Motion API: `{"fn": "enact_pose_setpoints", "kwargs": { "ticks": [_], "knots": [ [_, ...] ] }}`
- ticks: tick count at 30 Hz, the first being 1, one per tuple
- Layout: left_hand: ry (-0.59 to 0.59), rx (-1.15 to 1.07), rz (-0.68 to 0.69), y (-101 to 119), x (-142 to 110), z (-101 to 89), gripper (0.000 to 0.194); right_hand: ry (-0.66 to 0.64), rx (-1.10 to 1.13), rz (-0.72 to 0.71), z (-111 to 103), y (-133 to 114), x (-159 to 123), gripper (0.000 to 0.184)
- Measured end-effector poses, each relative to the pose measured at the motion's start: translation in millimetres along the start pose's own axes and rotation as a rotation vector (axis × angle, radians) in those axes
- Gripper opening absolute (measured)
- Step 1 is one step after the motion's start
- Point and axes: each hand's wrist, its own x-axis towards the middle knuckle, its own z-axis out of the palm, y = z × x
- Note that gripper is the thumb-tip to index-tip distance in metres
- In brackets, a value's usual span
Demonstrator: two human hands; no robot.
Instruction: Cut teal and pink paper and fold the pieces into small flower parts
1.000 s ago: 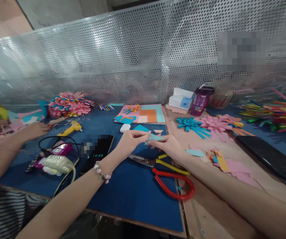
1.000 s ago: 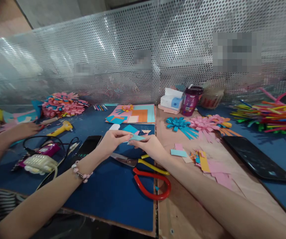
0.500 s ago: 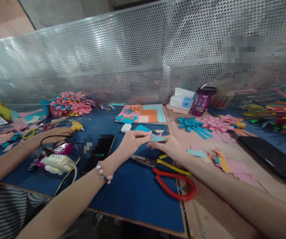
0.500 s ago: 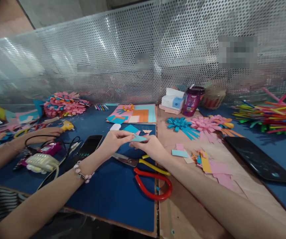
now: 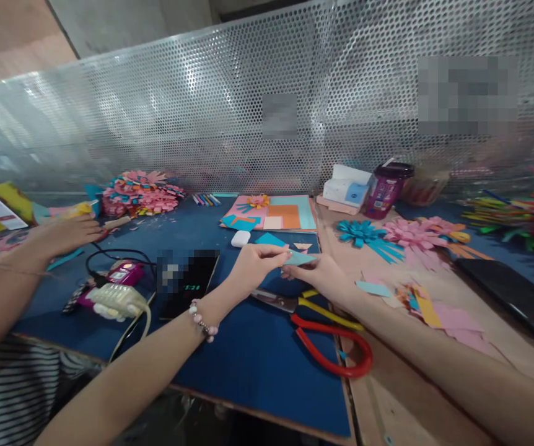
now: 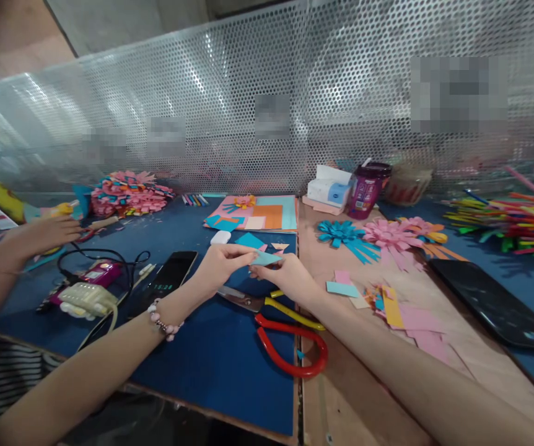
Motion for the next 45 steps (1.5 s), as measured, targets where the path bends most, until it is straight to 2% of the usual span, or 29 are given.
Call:
{"fn": "enact_pose_setpoints", "kwargs": {
  "ticks": [10,15,23,28,32,35,39,45],
  "knots": [
    [0.029,-0.027,-0.01,4,-2,3.6,0.026,-0.018,-0.05,0.016,1,1,-1,0.025],
    [0.057,-0.062,-0.017,3,-4,6.4,0.026,-0.082,-0.089,0.01,1,3,1,0.023],
    [0.102,-0.096,-0.046,2,-5,6.3,0.022,-0.114,-0.083,0.059,2,2,0,0.031],
    [0.081,-0.151,-0.036,-3,-3,4.3,0.024,-0.094,-0.067,0.096,0,0,-1,0.031],
    [0.074,-0.177,-0.04,-4,0,0.5,0.021,-0.098,0.056,0.086,-1,0,-2,0.031],
    [0.076,-0.208,-0.08,-6,2,-2.6,0.02,-0.054,0.126,0.096,0,5,-1,0.03],
    [0.024,-0.235,-0.114,-10,5,-5.6,0.029,0.014,0.082,0.123,1,14,2,0.032],
    [-0.01,-0.257,-0.128,-8,9,-7.4,0.036,-0.013,0.054,0.124,-1,23,6,0.036]
  ]
}}
